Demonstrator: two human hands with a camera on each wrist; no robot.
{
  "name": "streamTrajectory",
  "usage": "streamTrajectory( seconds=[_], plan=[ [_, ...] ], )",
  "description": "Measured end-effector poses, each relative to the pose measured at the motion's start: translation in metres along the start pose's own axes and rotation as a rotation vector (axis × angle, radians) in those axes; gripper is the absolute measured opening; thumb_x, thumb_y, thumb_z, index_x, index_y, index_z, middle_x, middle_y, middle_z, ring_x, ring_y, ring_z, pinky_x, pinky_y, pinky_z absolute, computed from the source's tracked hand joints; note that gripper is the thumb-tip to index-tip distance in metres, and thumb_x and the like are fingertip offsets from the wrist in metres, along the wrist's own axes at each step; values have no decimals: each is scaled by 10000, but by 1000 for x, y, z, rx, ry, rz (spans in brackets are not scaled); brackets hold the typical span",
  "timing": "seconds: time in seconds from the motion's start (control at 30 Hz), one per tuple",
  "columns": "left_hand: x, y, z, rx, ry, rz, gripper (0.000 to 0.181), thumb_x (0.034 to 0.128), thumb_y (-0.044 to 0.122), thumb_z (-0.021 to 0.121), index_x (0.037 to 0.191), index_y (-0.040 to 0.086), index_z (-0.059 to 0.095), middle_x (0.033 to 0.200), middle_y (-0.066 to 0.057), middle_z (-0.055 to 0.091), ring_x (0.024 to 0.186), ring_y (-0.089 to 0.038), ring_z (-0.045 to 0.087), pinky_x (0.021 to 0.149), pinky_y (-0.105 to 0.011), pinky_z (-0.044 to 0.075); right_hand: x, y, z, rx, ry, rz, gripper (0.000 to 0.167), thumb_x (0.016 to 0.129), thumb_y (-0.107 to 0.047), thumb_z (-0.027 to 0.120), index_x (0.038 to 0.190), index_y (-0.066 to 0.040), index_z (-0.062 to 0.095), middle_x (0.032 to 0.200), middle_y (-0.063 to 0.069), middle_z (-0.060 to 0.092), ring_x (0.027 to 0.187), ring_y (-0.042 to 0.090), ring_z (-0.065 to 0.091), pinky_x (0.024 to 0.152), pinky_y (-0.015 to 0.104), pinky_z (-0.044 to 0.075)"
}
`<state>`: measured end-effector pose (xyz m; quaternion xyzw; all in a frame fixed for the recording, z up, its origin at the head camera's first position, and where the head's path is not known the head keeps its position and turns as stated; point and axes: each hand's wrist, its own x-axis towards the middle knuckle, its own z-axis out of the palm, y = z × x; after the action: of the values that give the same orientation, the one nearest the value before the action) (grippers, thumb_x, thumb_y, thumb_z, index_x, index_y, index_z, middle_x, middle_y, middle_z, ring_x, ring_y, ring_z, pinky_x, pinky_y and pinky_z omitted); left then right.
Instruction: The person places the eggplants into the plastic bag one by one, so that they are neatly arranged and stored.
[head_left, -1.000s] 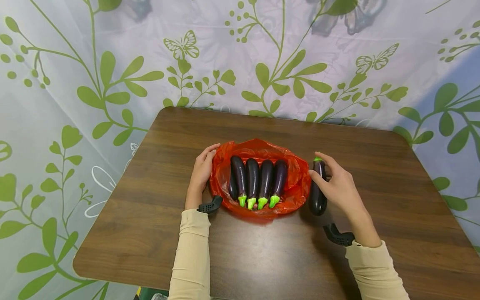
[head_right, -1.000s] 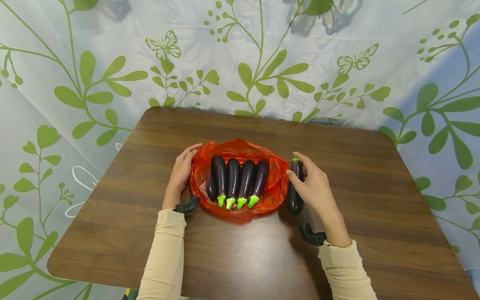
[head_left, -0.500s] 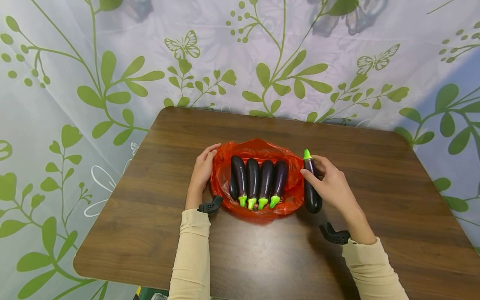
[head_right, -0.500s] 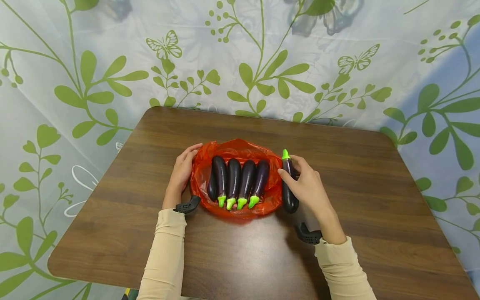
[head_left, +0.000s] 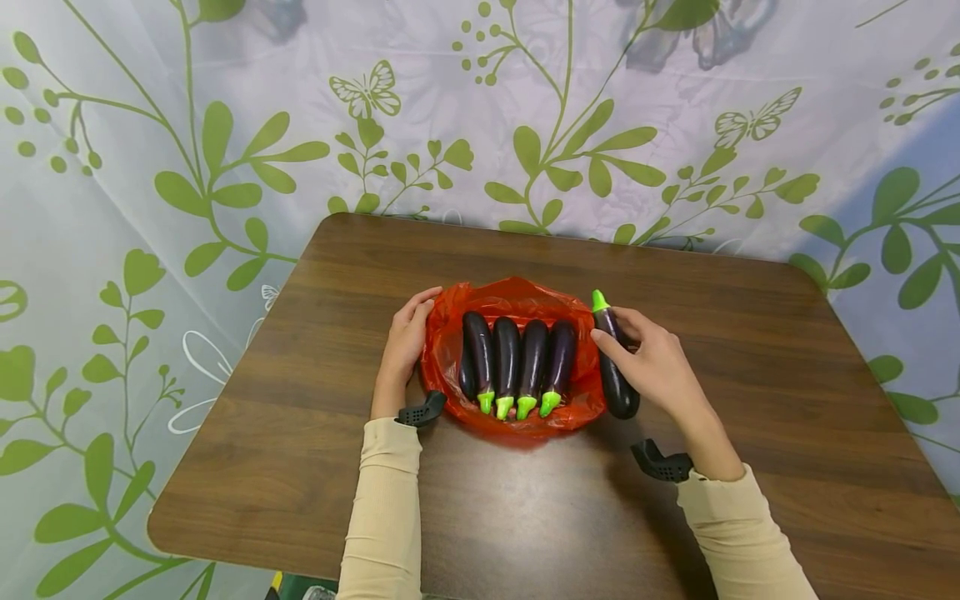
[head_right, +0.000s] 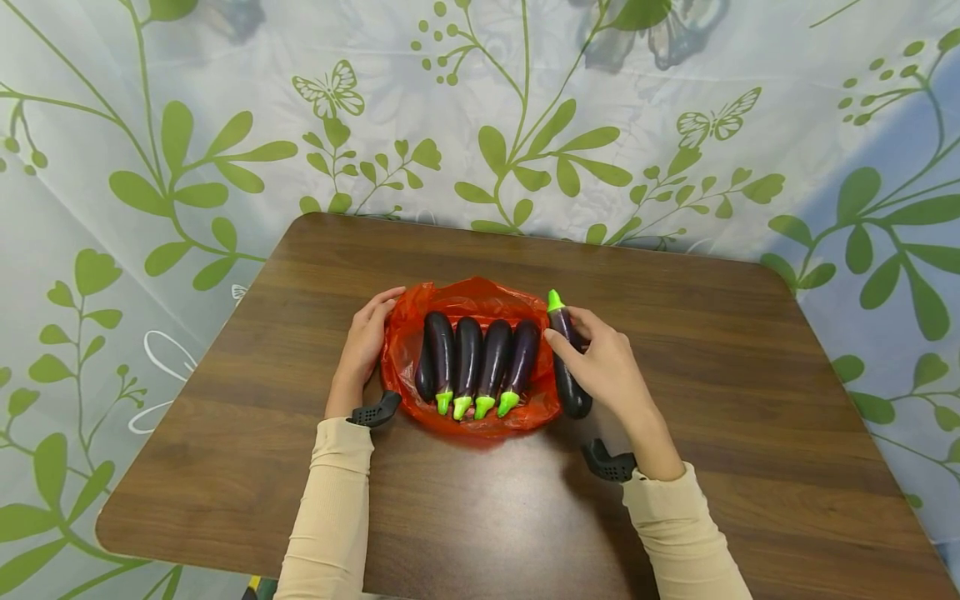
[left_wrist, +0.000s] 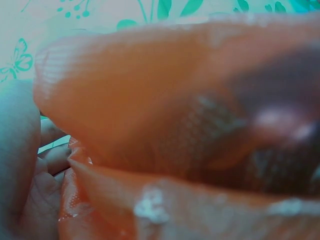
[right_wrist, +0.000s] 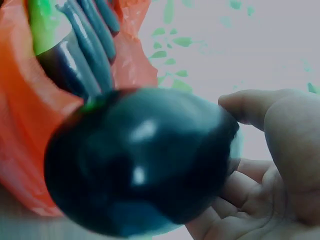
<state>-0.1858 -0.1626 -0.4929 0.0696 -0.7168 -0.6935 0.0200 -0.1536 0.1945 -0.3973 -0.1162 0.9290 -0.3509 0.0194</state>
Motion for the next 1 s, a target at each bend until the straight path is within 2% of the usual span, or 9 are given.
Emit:
streamTrajectory(
  seconds=[0.17,0.33,0.57,0.87,1.0],
  plan=[
    [0,-1,0,1,4,5,423,1079,390,450,1430,220,615,1422,-27,611,1270,-258,571,1125,-488,446,5,-6,2,20,-24,-26,658,1015,-489,600,1491,-48,494,1404,220,624,1228,406,649,935,564,566],
    [1,-2,0,5,2,1,428,1076,409,452,1431,233,614,1426,-21,609,1269,-258,571,1128,-490,445,10,-11,6,48,-85,-10,678,1023,-511,573,1508,-49,469,1374,230,642,1209,379,668,918,544,580],
    [0,-1,-1,5,-10,-24,431,1077,443,451,1439,270,607,1449,-11,594,1285,-263,565,1138,-485,439,17,-13,14,77,-104,4,674,1035,-534,533,1508,-60,454,1244,125,736,1195,318,685,979,548,552],
    [-1,1,-2,-4,-11,-33,427,1078,451,451,1444,290,602,1468,-12,583,1307,-266,554,1149,-487,427,27,-11,24,29,-201,43,706,1051,-544,476,1538,-42,381,1362,235,640,1210,381,651,1024,570,519],
    [1,-1,-1,2,-10,-36,421,1077,441,452,1435,286,610,1452,-11,593,1288,-259,564,1139,-478,439,29,-9,27,20,-175,53,678,1051,-529,479,1512,-38,403,1367,229,630,1192,380,659,996,565,540]
  ],
)
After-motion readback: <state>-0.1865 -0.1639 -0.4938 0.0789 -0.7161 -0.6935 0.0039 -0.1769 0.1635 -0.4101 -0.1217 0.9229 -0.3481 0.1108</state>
